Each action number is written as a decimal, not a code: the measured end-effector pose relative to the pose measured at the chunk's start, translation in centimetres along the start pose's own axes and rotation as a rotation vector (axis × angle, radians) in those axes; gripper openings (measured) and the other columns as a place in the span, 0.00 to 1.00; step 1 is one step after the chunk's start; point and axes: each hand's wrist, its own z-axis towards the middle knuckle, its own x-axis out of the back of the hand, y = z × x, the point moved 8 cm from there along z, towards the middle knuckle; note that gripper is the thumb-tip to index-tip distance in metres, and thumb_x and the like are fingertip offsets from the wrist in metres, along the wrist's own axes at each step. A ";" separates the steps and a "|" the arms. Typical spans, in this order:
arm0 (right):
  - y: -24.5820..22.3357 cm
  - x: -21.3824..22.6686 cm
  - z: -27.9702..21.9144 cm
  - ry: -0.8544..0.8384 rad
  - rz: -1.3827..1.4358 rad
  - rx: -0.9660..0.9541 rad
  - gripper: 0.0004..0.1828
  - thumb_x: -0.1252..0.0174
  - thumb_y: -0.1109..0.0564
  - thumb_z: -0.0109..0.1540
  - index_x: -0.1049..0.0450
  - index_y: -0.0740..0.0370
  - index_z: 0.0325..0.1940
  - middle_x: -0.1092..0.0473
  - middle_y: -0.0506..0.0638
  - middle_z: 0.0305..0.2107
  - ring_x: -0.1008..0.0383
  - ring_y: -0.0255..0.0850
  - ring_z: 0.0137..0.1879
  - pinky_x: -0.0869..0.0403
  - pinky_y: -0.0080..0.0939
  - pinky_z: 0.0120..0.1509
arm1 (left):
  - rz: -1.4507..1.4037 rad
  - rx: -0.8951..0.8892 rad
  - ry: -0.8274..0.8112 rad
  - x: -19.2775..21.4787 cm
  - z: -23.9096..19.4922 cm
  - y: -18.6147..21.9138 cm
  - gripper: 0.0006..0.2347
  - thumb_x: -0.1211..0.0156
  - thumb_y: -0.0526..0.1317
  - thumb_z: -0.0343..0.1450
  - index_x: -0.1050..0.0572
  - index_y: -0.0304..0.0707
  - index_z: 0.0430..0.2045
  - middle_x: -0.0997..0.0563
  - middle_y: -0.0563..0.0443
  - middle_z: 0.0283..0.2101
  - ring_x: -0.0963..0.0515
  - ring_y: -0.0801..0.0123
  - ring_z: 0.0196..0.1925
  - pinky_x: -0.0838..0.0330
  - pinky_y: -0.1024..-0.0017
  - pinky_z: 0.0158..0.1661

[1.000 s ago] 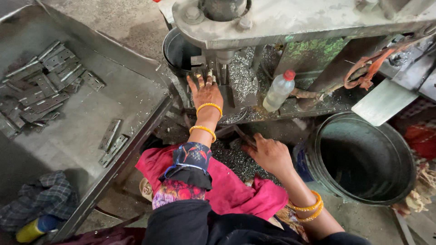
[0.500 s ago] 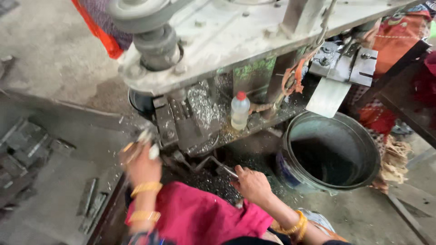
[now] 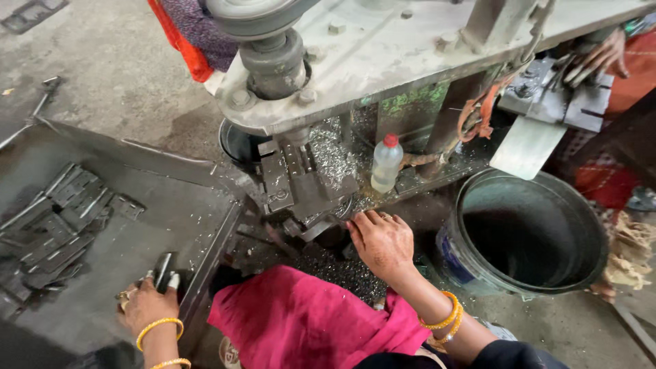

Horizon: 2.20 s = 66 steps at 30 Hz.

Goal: The person takes metal hinge components from a bin, positions them one by one into an industrial press machine for processing, and uses a metal tool to clear debris between cycles.

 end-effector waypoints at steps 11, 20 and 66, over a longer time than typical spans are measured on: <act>-0.3 0.4 -0.1 0.003 0.002 0.018 0.09 0.41 0.49 0.63 0.24 0.56 0.35 0.25 0.49 0.30 0.22 0.47 0.41 0.27 0.50 0.45 | -0.068 0.027 0.221 2.2 1.0 1.0 0.30 0.32 0.60 0.62 0.19 0.43 0.54 0.22 0.36 0.53 0.27 0.40 0.59 0.33 0.42 0.50; -0.2 0.3 -0.3 0.033 -0.008 0.021 0.10 0.40 0.49 0.63 0.24 0.56 0.34 0.26 0.48 0.28 0.22 0.47 0.40 0.28 0.50 0.44 | -0.044 0.059 0.113 0.0 1.2 0.2 0.20 0.33 0.57 0.70 0.18 0.40 0.44 0.21 0.43 0.53 0.26 0.50 0.63 0.30 0.45 0.60; -0.3 0.4 -0.3 -0.170 -0.006 -0.017 0.12 0.39 0.46 0.61 0.24 0.55 0.40 0.24 0.52 0.34 0.22 0.51 0.43 0.27 0.54 0.47 | -0.435 0.007 0.358 2.2 -1.3 -1.2 0.22 0.31 0.32 0.66 0.26 0.29 0.55 0.21 0.30 0.43 0.21 0.41 0.49 0.27 0.50 0.55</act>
